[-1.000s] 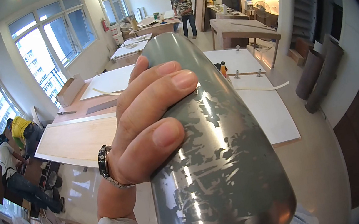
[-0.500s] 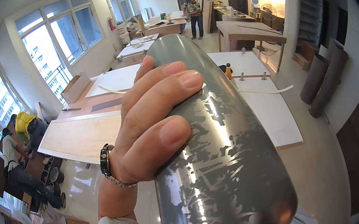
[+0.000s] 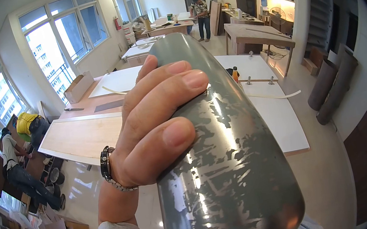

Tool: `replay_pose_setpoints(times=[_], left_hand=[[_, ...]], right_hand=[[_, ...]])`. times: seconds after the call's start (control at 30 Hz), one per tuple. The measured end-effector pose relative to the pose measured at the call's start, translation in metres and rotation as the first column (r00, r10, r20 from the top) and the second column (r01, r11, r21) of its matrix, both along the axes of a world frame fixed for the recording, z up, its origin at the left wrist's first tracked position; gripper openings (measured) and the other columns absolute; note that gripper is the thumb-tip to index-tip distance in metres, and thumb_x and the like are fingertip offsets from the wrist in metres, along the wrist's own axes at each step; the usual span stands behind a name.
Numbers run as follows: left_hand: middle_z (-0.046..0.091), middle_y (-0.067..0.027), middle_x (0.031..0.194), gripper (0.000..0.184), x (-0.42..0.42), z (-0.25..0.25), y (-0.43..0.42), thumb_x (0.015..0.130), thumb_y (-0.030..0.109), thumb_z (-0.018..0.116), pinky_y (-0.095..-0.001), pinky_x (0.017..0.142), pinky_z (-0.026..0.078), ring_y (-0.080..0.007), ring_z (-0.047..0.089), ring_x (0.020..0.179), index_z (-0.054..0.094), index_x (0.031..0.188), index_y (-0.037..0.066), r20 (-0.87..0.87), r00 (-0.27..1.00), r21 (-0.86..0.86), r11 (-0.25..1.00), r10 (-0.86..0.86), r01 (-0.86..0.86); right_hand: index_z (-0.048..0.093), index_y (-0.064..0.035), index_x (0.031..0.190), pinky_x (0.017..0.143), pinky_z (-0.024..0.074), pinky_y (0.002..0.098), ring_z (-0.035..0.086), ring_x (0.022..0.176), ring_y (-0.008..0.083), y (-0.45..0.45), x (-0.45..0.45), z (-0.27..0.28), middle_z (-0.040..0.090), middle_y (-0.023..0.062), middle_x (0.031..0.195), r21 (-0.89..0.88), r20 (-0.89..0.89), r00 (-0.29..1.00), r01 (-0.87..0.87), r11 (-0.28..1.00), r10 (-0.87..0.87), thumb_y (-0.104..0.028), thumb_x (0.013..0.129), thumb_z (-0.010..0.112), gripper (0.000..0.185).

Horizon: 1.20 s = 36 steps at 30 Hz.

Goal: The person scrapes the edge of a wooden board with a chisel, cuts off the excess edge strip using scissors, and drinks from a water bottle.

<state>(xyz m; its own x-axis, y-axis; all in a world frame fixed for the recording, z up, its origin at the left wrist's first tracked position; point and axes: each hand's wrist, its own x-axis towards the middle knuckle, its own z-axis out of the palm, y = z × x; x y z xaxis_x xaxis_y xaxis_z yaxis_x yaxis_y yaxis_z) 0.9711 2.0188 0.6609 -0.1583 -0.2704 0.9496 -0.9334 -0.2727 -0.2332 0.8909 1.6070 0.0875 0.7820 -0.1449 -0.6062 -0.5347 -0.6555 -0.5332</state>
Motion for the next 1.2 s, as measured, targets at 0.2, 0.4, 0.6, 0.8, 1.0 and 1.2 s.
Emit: replay_pose_setpoints(times=[0.2, 0.4, 0.6, 0.8, 1.0, 1.2], left_hand=[[0.057, -0.0264, 0.126, 0.045, 0.007, -0.001, -0.008, 0.100, 0.031, 0.050, -0.0589, 0.110, 0.040, -0.0379, 0.059, 0.119, 0.036, 0.139, 0.015, 0.100, 0.994, -0.037, 0.999, 0.043, -0.039], [0.058, -0.0204, 0.131, 0.069, -0.003, 0.001, -0.003, 0.077, 0.008, 0.078, -0.0531, 0.110, 0.041, -0.0364, 0.059, 0.119, 0.041, 0.134, 0.018, -0.001, 1.000, -0.021, 1.000, 0.007, -0.007], [0.058, -0.0207, 0.131, 0.067, -0.002, 0.001, -0.003, 0.077, 0.009, 0.078, -0.0541, 0.110, 0.040, -0.0370, 0.059, 0.119, 0.041, 0.133, 0.018, -0.006, 1.000, -0.018, 1.000, 0.009, -0.009], [0.058, -0.0218, 0.132, 0.066, 0.000, 0.002, -0.003, 0.078, 0.009, 0.078, -0.0538, 0.110, 0.040, -0.0377, 0.059, 0.120, 0.042, 0.133, 0.017, -0.001, 1.000, -0.014, 1.000, 0.017, -0.017], [0.058, -0.0221, 0.131, 0.067, 0.002, 0.003, -0.003, 0.078, 0.009, 0.078, -0.0537, 0.110, 0.040, -0.0378, 0.058, 0.120, 0.041, 0.133, 0.017, 0.007, 1.000, -0.021, 1.000, 0.018, -0.018], [0.058, -0.0222, 0.131, 0.068, 0.004, 0.006, -0.001, 0.077, 0.009, 0.079, -0.0539, 0.110, 0.040, -0.0380, 0.058, 0.120, 0.041, 0.133, 0.016, 0.019, 0.999, -0.015, 0.999, 0.033, -0.033]], right_hand=[[0.066, -0.0088, 0.066, 0.059, 0.0496, 0.0336, 0.059, 0.059, 0.0135, -0.002, 0.007, -0.001, 0.065, 0.0003, 0.065, -0.012, -0.092, 0.991, -0.097, 0.995, 0.095, -0.042, 0.068, 0.080, 0.036], [0.064, -0.0096, 0.065, 0.057, 0.0480, 0.0337, 0.057, 0.057, 0.0131, 0.000, 0.003, -0.001, 0.064, 0.0002, 0.062, 0.032, 0.008, 1.000, -0.012, 0.999, 0.012, -0.042, 0.068, 0.079, 0.036], [0.064, -0.0100, 0.064, 0.058, 0.0487, 0.0333, 0.058, 0.058, 0.0132, -0.002, 0.008, -0.006, 0.065, 0.0010, 0.063, 0.001, -0.065, 0.997, -0.036, 0.999, 0.036, -0.041, 0.068, 0.079, 0.035], [0.064, -0.0110, 0.062, 0.058, 0.0490, 0.0339, 0.058, 0.057, 0.0138, -0.003, 0.012, -0.003, 0.064, 0.0007, 0.062, -0.044, -0.085, 0.993, -0.081, 0.996, 0.077, -0.042, 0.069, 0.078, 0.035], [0.065, -0.0103, 0.063, 0.058, 0.0490, 0.0337, 0.058, 0.058, 0.0130, -0.003, 0.012, -0.001, 0.064, 0.0007, 0.062, -0.019, -0.051, 0.997, -0.067, 0.998, 0.066, -0.043, 0.070, 0.078, 0.036], [0.064, -0.0093, 0.063, 0.056, 0.0476, 0.0333, 0.055, 0.056, 0.0122, -0.002, 0.018, -0.007, 0.062, -0.0006, 0.061, 0.060, -0.031, 0.994, -0.099, 0.993, 0.101, -0.039, 0.071, 0.079, 0.035]])
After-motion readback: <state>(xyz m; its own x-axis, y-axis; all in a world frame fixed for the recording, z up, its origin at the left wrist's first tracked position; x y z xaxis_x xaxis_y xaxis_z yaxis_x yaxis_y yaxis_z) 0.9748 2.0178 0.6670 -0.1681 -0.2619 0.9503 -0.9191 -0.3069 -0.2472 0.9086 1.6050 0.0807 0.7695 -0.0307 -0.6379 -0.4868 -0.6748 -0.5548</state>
